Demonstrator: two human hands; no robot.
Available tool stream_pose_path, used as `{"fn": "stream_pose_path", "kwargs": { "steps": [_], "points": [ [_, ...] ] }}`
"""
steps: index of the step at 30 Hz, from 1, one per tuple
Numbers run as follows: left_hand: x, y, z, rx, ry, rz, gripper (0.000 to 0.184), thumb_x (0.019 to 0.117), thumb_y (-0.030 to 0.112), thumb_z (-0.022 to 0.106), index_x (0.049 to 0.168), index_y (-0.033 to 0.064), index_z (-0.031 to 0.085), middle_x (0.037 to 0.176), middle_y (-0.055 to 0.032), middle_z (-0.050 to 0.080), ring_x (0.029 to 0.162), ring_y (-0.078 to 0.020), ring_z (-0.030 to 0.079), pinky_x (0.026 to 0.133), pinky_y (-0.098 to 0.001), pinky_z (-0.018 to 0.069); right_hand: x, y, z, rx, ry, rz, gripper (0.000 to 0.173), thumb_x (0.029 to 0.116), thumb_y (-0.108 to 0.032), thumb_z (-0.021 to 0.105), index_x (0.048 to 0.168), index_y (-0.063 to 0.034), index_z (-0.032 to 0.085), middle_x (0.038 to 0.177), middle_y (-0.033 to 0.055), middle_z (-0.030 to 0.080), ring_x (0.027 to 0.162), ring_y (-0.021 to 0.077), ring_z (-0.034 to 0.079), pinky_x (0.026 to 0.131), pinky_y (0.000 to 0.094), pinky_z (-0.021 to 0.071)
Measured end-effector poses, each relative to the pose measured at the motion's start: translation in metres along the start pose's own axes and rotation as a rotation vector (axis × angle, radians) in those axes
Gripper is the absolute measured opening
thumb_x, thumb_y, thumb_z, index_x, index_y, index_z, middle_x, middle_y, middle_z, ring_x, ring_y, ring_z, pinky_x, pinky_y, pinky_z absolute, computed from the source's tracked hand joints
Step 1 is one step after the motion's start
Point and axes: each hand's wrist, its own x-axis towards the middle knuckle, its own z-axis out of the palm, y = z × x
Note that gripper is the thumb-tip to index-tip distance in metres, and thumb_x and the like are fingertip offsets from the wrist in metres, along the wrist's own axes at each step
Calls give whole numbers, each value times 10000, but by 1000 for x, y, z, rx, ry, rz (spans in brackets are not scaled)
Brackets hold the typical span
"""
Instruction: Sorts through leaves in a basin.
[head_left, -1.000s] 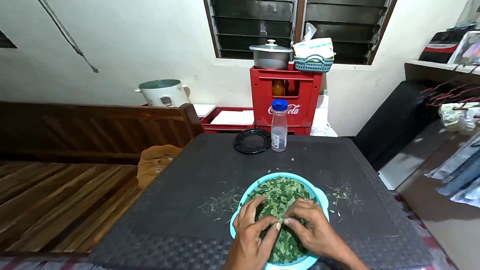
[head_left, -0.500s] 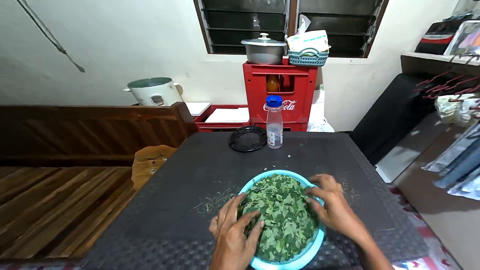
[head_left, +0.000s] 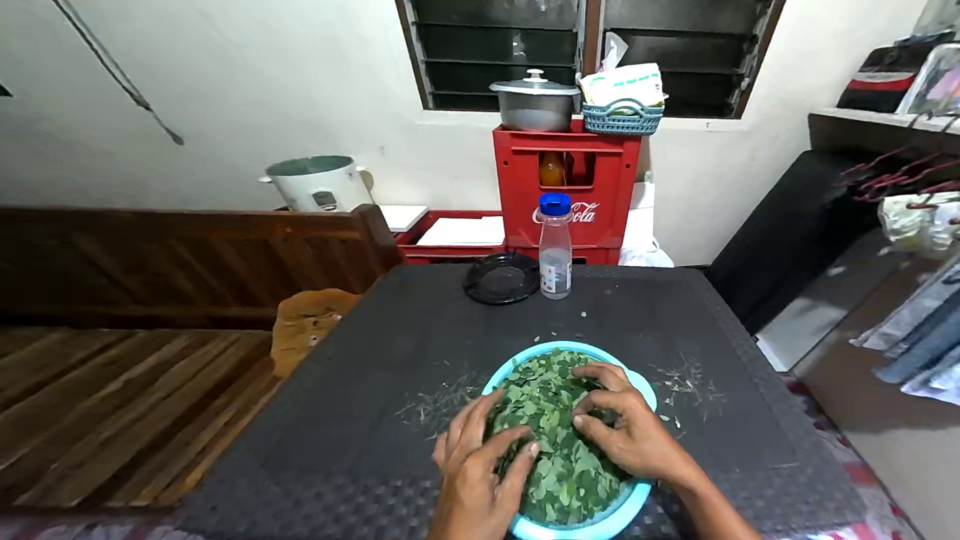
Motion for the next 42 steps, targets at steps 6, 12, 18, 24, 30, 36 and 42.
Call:
{"fn": "stream_pose_path", "kwargs": {
  "steps": [6,12,18,24,30,36,42],
  "points": [
    [1,6,15,-130,-53,21,263,922,386,669,1049,206,813,1450,-101,581,1397,-339,462,1107,-649,309,-4,-9,0,56,9,-40,166,927,-291,691,852,-172,779,1353,14,652,1389,198,481,1163,457,394],
    [3,-2,16,-77,69,39,361,908,493,642,1118,239,791,1452,-100,577,1376,-367,477,1070,-681,317,-9,-4,-9,-393,2,-8,145,910,-312,667,981,-245,775,1363,-2,640,1401,283,463,1064,648,372],
    [3,-24,2,9,152,-4,323,886,468,663,1015,213,813,1430,-154,582,1382,-422,444,1059,-702,288,-24,7,-44,-462,-128,-53,112,905,-360,678,944,-313,772,1378,-52,628,1404,263,452,1062,624,382],
    [-1,-15,6,25,101,23,282,880,430,683,973,199,815,1436,-173,573,1390,-438,432,1059,-706,285,-28,1,-23,-484,-222,-47,71,882,-285,710,900,-280,778,1411,4,613,1432,359,412,1064,667,372],
    [-1,-9,5,19,96,34,275,884,406,692,978,180,816,1423,-197,576,1383,-452,437,1070,-707,273,-23,-5,-9,-512,-272,-41,44,859,-224,733,882,-227,769,1446,84,587,1460,424,368,1076,731,309],
    [-3,-2,3,10,68,50,273,894,392,691,987,167,815,1406,-197,591,1385,-447,438,1081,-696,278,-26,-4,-24,-392,-147,-88,175,920,-309,615,819,-240,739,1419,-23,610,1465,309,382,1089,648,337],
    [-5,0,9,3,67,72,273,892,411,694,977,183,818,1400,-170,604,1386,-433,441,1083,-692,277,-29,-15,-31,-461,-206,-111,177,852,-390,749,1006,-302,754,1481,30,557,1468,369,365,1094,689,335]
  ]
}}
